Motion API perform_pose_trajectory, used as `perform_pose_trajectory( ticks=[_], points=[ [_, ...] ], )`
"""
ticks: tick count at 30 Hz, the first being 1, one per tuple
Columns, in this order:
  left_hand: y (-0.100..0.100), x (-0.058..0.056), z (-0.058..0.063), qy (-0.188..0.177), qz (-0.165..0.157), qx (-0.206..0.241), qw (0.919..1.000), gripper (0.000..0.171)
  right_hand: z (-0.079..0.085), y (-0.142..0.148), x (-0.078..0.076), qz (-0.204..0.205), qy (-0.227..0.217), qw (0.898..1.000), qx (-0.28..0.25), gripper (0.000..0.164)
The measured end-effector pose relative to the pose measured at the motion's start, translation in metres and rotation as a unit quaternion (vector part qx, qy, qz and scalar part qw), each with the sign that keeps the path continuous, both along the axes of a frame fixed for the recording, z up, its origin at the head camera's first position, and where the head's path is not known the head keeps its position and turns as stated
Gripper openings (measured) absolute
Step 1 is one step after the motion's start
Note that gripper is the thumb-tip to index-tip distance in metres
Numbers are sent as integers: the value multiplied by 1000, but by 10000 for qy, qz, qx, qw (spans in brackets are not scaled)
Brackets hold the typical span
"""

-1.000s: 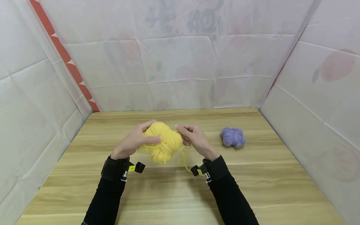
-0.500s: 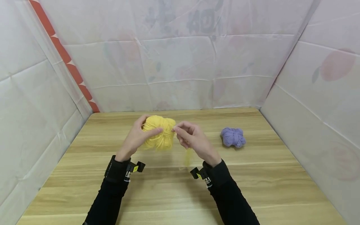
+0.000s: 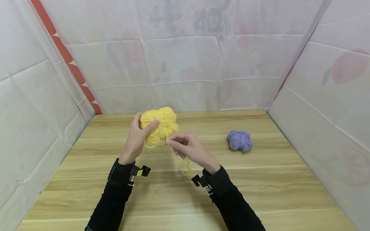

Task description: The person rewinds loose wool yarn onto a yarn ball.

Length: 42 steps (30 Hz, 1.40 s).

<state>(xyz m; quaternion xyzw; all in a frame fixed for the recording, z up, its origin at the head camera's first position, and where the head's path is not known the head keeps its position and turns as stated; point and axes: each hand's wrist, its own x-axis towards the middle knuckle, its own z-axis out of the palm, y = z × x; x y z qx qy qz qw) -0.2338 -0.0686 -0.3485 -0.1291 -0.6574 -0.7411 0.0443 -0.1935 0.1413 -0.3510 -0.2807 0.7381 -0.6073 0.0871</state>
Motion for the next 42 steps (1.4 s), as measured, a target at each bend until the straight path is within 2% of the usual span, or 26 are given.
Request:
perform_pose_trajectory(
  ticks=[7,11,16,21,27,31,34,38,42],
  points=[
    [0,2,1,174,-6,448,9988,38,-8,-6,-4,147,-88,9998,133,19],
    [0,3,2,211,-123,664,9975,34,-13,-8,-8,128,-78,9995,270,20],
    [-1,5,4,141,-519,981,9937,29,-19,-8,-12,100,-155,9991,376,21],
    [-3,7,6,1,-1176,1037,9876,31,-22,-5,-15,7,-341,9990,281,20],
    [-10,7,6,-182,-2045,445,9777,39,-20,3,-15,160,-333,9991,216,7],
    [-13,7,6,-185,-2409,-6,9704,43,-16,11,-14,73,-263,9988,405,12],
    [-15,7,7,-111,-2595,-395,9649,43,-12,17,-14,14,-214,9985,499,14],
    [-19,8,6,-18,-2758,-1000,9560,41,-7,22,-16,-164,-442,9982,380,20],
    [-23,8,6,-49,-2719,-1450,9513,42,-2,26,-14,-404,-474,9980,54,29]
  ],
)
